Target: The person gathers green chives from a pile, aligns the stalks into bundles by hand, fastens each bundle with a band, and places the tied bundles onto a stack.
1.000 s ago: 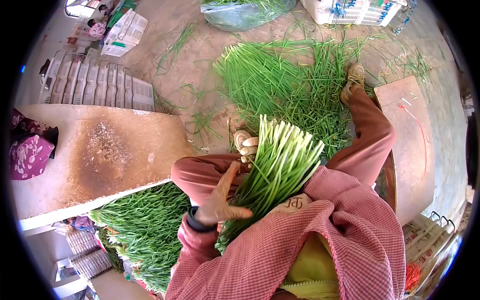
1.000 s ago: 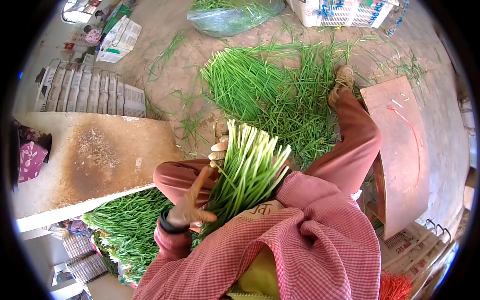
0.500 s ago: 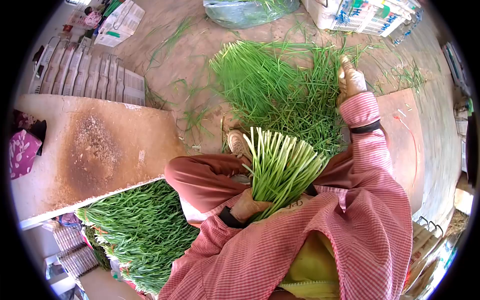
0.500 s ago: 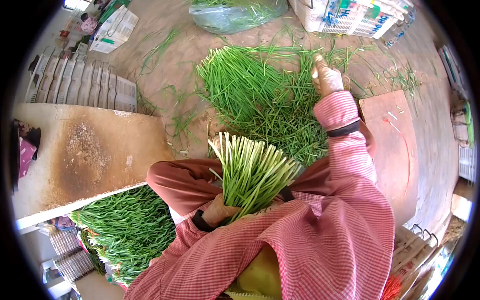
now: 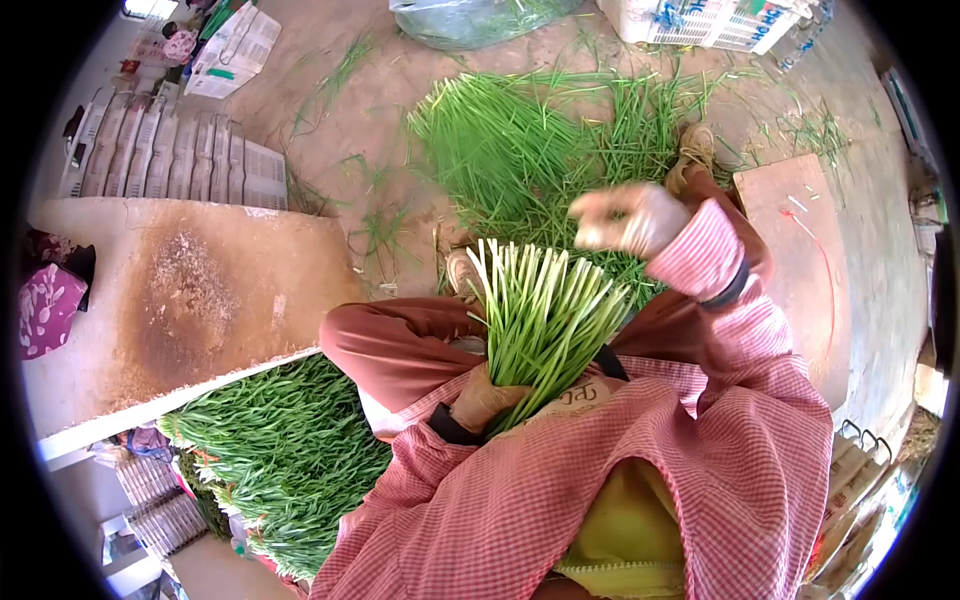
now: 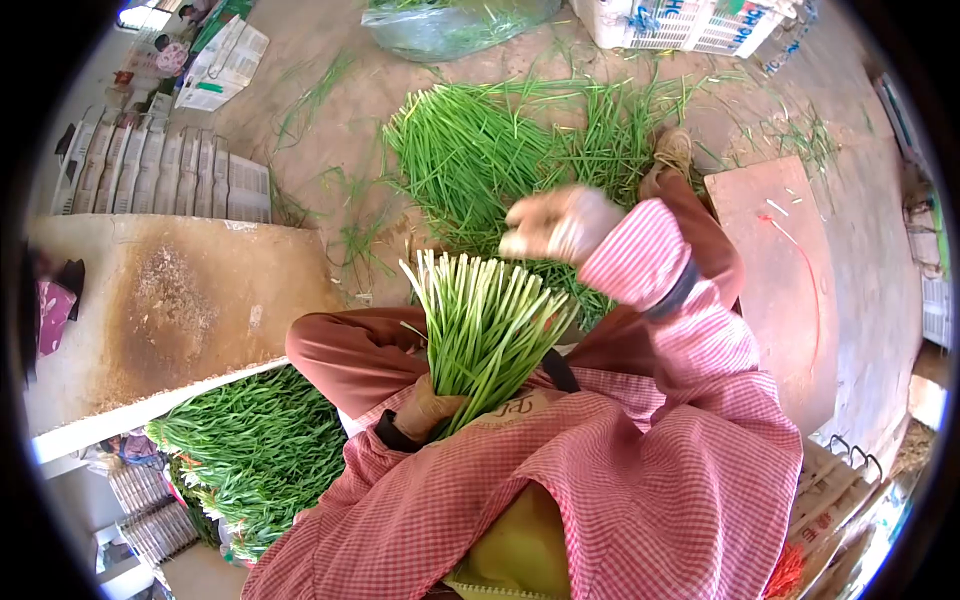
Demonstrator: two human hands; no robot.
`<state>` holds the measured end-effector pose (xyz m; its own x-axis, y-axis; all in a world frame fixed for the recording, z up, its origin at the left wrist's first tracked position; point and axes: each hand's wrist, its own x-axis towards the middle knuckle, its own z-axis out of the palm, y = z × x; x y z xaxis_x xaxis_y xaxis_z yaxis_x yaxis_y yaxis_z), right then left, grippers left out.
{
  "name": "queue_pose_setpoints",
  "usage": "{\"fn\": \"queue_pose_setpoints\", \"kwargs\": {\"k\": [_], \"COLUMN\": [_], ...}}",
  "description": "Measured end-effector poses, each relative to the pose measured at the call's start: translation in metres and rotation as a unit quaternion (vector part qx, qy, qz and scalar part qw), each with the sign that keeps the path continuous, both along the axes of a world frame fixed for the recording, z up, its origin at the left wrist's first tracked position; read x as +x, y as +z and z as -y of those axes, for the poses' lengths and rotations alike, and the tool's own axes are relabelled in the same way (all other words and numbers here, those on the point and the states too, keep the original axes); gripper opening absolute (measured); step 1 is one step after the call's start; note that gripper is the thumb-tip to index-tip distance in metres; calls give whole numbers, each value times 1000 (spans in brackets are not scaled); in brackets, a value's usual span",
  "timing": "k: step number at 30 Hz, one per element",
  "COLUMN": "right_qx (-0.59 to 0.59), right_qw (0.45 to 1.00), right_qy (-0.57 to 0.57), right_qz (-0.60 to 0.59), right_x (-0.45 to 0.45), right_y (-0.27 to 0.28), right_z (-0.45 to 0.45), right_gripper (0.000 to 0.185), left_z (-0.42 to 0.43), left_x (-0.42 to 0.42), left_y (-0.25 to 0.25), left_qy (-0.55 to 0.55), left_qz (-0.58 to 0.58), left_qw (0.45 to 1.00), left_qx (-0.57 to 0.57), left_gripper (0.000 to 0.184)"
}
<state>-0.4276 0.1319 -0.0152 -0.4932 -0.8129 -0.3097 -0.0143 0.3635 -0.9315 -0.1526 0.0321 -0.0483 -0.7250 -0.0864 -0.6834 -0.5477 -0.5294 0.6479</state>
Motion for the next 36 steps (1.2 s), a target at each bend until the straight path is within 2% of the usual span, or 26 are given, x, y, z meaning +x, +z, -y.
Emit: {"fn": "queue_pose_setpoints", "kwargs": {"k": [2,3,4,7,8,10,11,12,13,14,15,17,18,19,21,22,24,25,26,27,28,30,32,33,34,36], "right_qx": [-52,-96,-104,-153,-99,-50,177,190,204,156,150,106,86,194,241,272,66,-11,-116,-284,-442,-384,-393,-367,-370,-294], "right_qw": [987,981,993,961,981,947,862,819,825,811,811,803,778,868,866,862,981,998,985,940,860,871,836,821,815,876], "right_qy": [125,121,-10,-216,-88,173,321,341,355,347,351,136,24,-86,-97,-144,-86,-60,-62,-27,6,5,-87,-106,-127,-103], "right_qz": [-84,-120,-61,-83,-139,-264,-350,-420,-389,-444,-443,-570,-621,-449,-428,-402,-163,-19,115,186,254,306,373,425,428,369], "right_x": [13,7,-11,-50,-31,6,34,55,62,67,62,23,-3,-42,-79,-61,-16,6,41,71,98,105,118,117,119,111], "right_y": [-25,-31,-55,-43,-36,-23,31,11,3,-14,-21,-38,-46,-48,-57,-50,-98,-122,-131,-146,-153,-101,-61,-44,-31,-30], "right_z": [1,1,4,-5,-8,-15,0,5,16,19,22,33,36,34,-21,-31,-60,-75,-72,-47,-22,2,31,33,36,36], "right_gripper": [17,11,8,5,16,38,50,43,38,34,34,30,32,25,34,50,82,100,104,104,104,96,94,94,81,68], "left_z": [-3,-3,-4,-4,-3,-7,-8,-8,-7,-5,-3,-3,-3,-2,1,2,4,3,4,3,1,-4,-6,-8,-11,-14], "left_x": [0,0,2,5,1,-1,1,1,1,3,4,8,10,11,12,13,12,9,6,4,5,6,3,2,2,-1], "left_y": [-7,-5,-2,4,5,5,-1,-3,-4,-4,-2,1,0,-1,-2,0,3,4,5,6,6,2,9,11,10,14], "left_qy": [10,19,30,59,60,71,71,72,58,46,51,55,54,61,76,73,111,121,124,109,94,66,69,56,66,48], "left_qz": [-14,-11,-5,14,14,17,-2,-3,-3,0,4,0,1,1,-1,-3,-20,-44,-47,-37,-24,-35,-47,-42,-45,-65], "left_qw": [1000,1000,999,998,998,997,997,997,998,999,999,998,998,997,994,994,988,987,987,991,994,997,990,988,986,965], "left_qx": [-9,-14,-19,-20,-21,-3,-10,-9,-8,-8,-11,23,26,46,76,77,101,94,94,73,53,9,-116,-140,-146,-251], "left_gripper": [41,40,40,41,41,42,43,43,44,44,44,46,46,46,45,45,45,48,48,49,50,53,51,56,56,62]}}
